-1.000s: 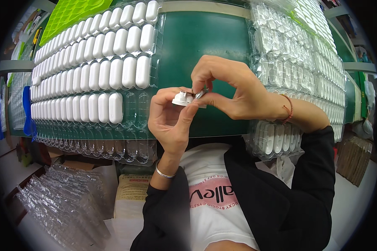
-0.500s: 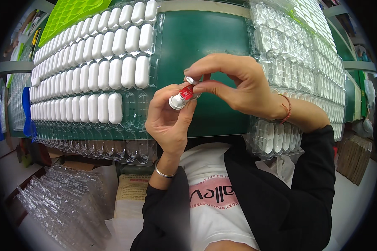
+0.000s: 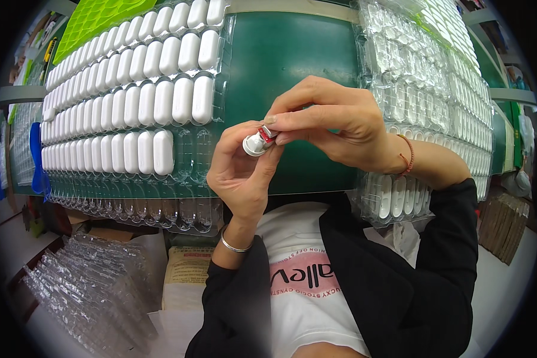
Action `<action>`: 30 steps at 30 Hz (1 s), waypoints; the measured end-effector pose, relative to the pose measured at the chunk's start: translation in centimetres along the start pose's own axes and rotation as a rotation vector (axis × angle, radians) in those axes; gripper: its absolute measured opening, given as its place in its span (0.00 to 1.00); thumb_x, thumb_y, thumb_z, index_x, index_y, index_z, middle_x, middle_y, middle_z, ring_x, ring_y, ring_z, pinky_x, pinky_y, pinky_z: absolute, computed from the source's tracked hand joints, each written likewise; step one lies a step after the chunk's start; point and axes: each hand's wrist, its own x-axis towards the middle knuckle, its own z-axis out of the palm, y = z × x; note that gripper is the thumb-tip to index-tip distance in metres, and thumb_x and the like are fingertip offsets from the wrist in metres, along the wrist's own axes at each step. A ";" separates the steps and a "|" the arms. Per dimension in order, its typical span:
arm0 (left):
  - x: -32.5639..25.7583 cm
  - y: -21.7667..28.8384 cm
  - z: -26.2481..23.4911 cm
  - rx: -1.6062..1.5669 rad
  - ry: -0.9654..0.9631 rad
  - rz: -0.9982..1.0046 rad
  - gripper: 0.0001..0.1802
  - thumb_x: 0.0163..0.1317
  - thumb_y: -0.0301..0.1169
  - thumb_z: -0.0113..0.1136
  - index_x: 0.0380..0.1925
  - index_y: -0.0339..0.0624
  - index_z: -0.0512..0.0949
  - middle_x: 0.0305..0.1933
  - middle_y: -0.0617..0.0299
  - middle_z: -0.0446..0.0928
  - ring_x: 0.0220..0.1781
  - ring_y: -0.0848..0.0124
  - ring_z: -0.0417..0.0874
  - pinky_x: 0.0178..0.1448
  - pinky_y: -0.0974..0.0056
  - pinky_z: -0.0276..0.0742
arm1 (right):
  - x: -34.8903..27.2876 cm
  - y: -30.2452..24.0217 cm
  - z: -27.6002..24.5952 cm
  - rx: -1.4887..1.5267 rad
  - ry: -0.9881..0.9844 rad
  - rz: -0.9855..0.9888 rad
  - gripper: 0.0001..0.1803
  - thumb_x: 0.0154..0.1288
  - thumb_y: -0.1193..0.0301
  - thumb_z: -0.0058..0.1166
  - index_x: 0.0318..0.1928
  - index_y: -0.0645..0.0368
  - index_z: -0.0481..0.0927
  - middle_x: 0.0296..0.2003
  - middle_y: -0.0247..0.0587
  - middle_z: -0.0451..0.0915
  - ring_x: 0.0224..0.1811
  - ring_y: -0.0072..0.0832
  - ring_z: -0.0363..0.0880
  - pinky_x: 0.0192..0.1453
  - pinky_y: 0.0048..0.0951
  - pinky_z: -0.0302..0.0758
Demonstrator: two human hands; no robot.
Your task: The person repeatedly picks up small white cylindrical objects and red rectangular components from a green tray. They insert the red components into the white objects and place the assembled units into clear plastic packaging trays.
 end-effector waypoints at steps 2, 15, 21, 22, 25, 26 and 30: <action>-0.1 0.1 0.0 -0.011 -0.001 -0.017 0.18 0.56 0.13 0.65 0.47 0.33 0.76 0.50 0.55 0.77 0.51 0.71 0.80 0.55 0.68 0.78 | 0.0 0.0 0.1 0.011 0.006 0.008 0.20 0.50 0.88 0.62 0.45 0.59 0.85 0.41 0.43 0.83 0.41 0.33 0.82 0.41 0.27 0.80; -0.2 -0.1 0.0 -0.058 0.075 -0.002 0.18 0.56 0.15 0.66 0.47 0.32 0.76 0.50 0.54 0.78 0.50 0.71 0.81 0.56 0.67 0.79 | -0.1 -0.1 0.6 -0.077 0.007 -0.012 0.21 0.51 0.85 0.64 0.46 0.54 0.85 0.41 0.39 0.81 0.39 0.32 0.80 0.39 0.26 0.78; -0.1 -0.2 -0.3 -0.053 0.021 0.003 0.19 0.56 0.17 0.68 0.48 0.31 0.76 0.50 0.52 0.79 0.50 0.70 0.81 0.56 0.67 0.79 | -0.3 0.0 0.4 -0.185 -0.035 -0.055 0.26 0.48 0.84 0.64 0.52 0.56 0.83 0.40 0.39 0.81 0.40 0.33 0.80 0.40 0.28 0.78; -0.2 -0.5 -0.7 -0.042 0.007 -0.020 0.20 0.56 0.18 0.68 0.49 0.31 0.76 0.51 0.52 0.78 0.50 0.70 0.81 0.56 0.67 0.79 | -0.3 0.0 0.3 -0.215 -0.040 -0.078 0.27 0.47 0.84 0.64 0.52 0.56 0.82 0.40 0.39 0.81 0.39 0.33 0.80 0.40 0.28 0.78; 0.0 0.1 -0.1 -0.159 -0.032 -0.060 0.21 0.57 0.21 0.68 0.50 0.32 0.75 0.52 0.51 0.76 0.50 0.68 0.80 0.56 0.66 0.79 | -0.3 -0.3 0.4 -0.304 -0.009 -0.075 0.29 0.45 0.85 0.63 0.53 0.62 0.80 0.41 0.41 0.81 0.39 0.36 0.80 0.40 0.30 0.79; 0.2 0.3 0.2 -0.222 -0.045 -0.069 0.21 0.57 0.22 0.68 0.50 0.32 0.74 0.52 0.51 0.76 0.50 0.67 0.80 0.56 0.66 0.79 | -0.3 -0.3 0.4 -0.332 -0.006 -0.097 0.29 0.45 0.84 0.63 0.53 0.64 0.80 0.42 0.42 0.82 0.39 0.37 0.80 0.40 0.31 0.80; 0.0 -0.2 -0.3 -0.105 -0.041 -0.028 0.19 0.59 0.24 0.67 0.49 0.32 0.73 0.52 0.51 0.74 0.50 0.67 0.79 0.56 0.65 0.77 | -0.1 -0.3 0.6 -0.369 -0.015 -0.160 0.29 0.44 0.83 0.64 0.53 0.69 0.78 0.45 0.45 0.82 0.39 0.39 0.81 0.40 0.32 0.81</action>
